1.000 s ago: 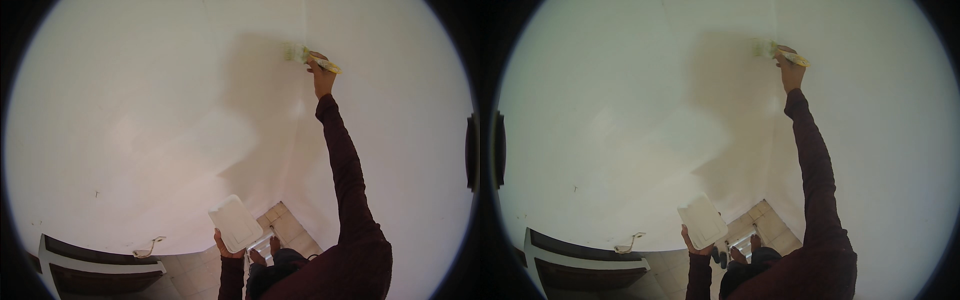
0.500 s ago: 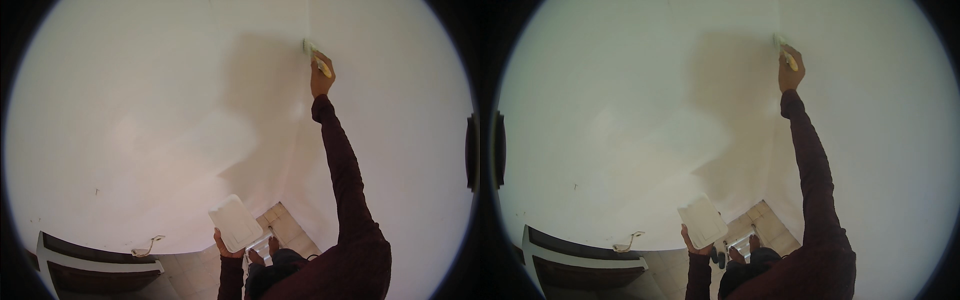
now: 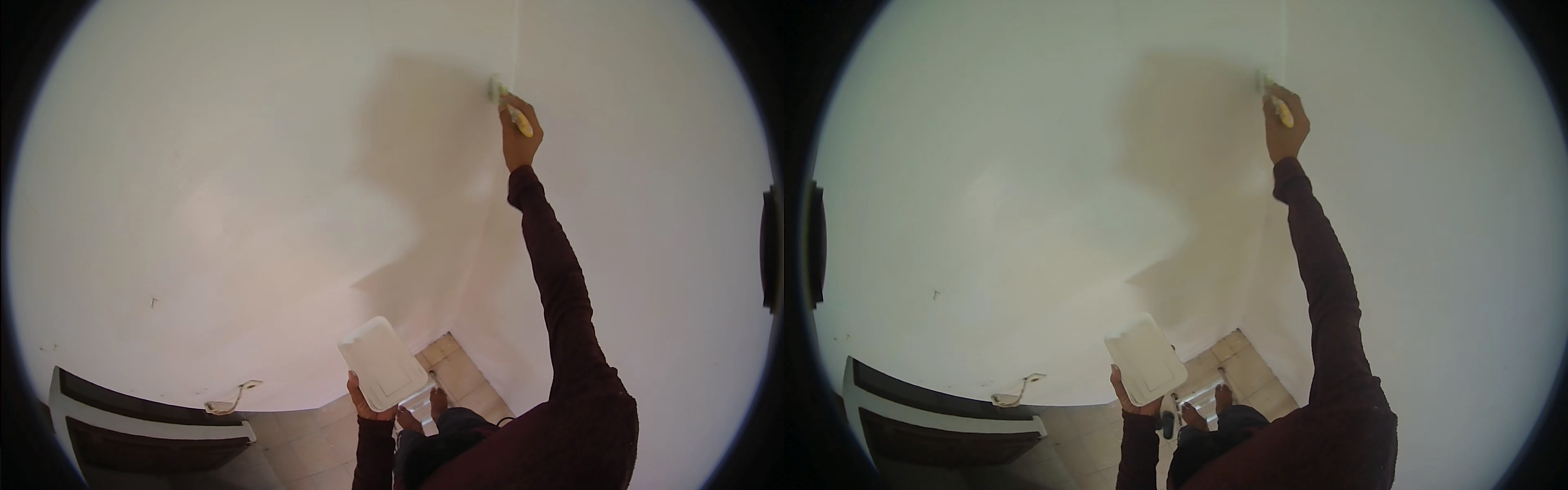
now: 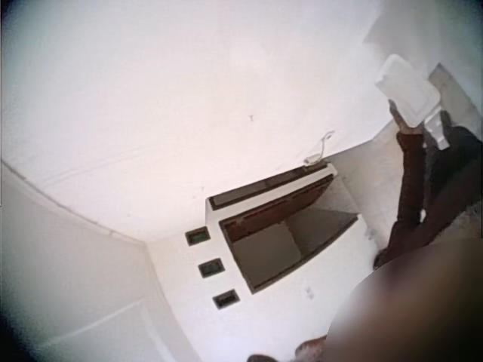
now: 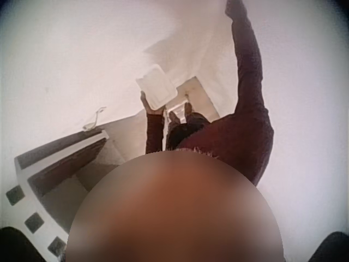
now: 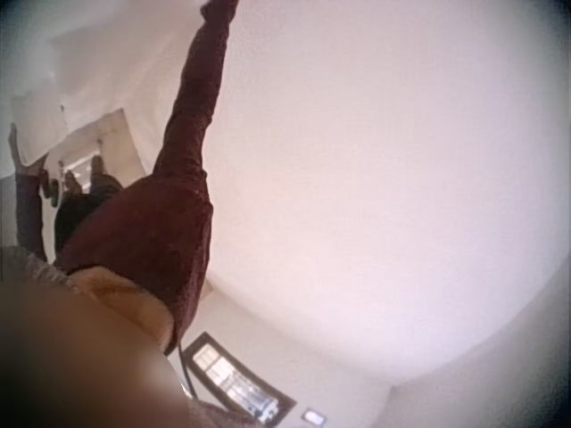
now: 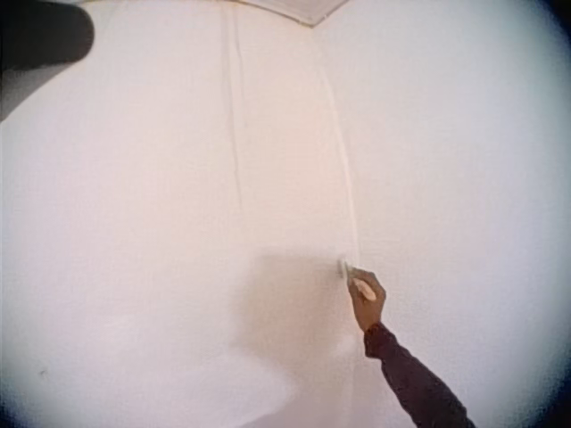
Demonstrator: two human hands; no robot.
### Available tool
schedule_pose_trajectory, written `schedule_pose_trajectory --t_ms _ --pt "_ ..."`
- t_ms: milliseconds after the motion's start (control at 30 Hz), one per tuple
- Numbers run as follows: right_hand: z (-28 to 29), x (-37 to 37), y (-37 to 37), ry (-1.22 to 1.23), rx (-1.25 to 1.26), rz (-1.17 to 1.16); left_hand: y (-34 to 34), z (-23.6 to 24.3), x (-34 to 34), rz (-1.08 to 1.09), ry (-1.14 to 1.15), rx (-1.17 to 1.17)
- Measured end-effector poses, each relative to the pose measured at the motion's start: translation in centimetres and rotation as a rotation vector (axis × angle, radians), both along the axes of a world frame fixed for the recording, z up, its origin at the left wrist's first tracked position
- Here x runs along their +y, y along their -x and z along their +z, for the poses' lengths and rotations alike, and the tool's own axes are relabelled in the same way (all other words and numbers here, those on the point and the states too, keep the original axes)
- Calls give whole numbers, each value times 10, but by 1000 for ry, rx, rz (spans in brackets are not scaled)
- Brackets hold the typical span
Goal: The person paints a white ceiling using a paintbrush and a small white paint tray. They repeatedly dip the brush into the tray and apply white paint to the ceiling surface in a systematic manner.
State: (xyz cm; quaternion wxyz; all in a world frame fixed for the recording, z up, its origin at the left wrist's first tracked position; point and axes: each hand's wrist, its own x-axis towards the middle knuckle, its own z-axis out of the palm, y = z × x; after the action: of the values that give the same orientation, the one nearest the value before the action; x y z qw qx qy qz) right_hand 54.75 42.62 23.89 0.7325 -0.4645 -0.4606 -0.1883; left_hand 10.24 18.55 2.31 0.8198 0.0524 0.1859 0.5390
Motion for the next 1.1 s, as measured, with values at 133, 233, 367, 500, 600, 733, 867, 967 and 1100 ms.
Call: schedule_pose_trajectory --t_ms 133,233,367,500,600,733,867,967,1100 --pt "3 -17 1 -7 67 99 -3 8 -3 -4 6 -16" --pt "18 -16 -22 -109 85 16 -2 8 -4 -26 15 -23" --pt "37 1 -36 -73 12 -93 -4 4 -3 -1 -21 15" --pt "32 -2 -18 26 91 65 -5 6 -1 -3 0 -9" --pt "27 -11 -23 -7 111 142 -8 7 -2 8 -4 -14" --pt "20 0 -43 -46 172 34 -6 7 -3 18 7 -36" --pt "28 1 -2 -15 131 84 -7 10 -2 48 7 -70" --pt "38 -2 41 -27 25 81 -7 19 -3 51 1 -44" --pt "46 -9 102 -51 -126 157 -7 20 -3 49 -29 -58"
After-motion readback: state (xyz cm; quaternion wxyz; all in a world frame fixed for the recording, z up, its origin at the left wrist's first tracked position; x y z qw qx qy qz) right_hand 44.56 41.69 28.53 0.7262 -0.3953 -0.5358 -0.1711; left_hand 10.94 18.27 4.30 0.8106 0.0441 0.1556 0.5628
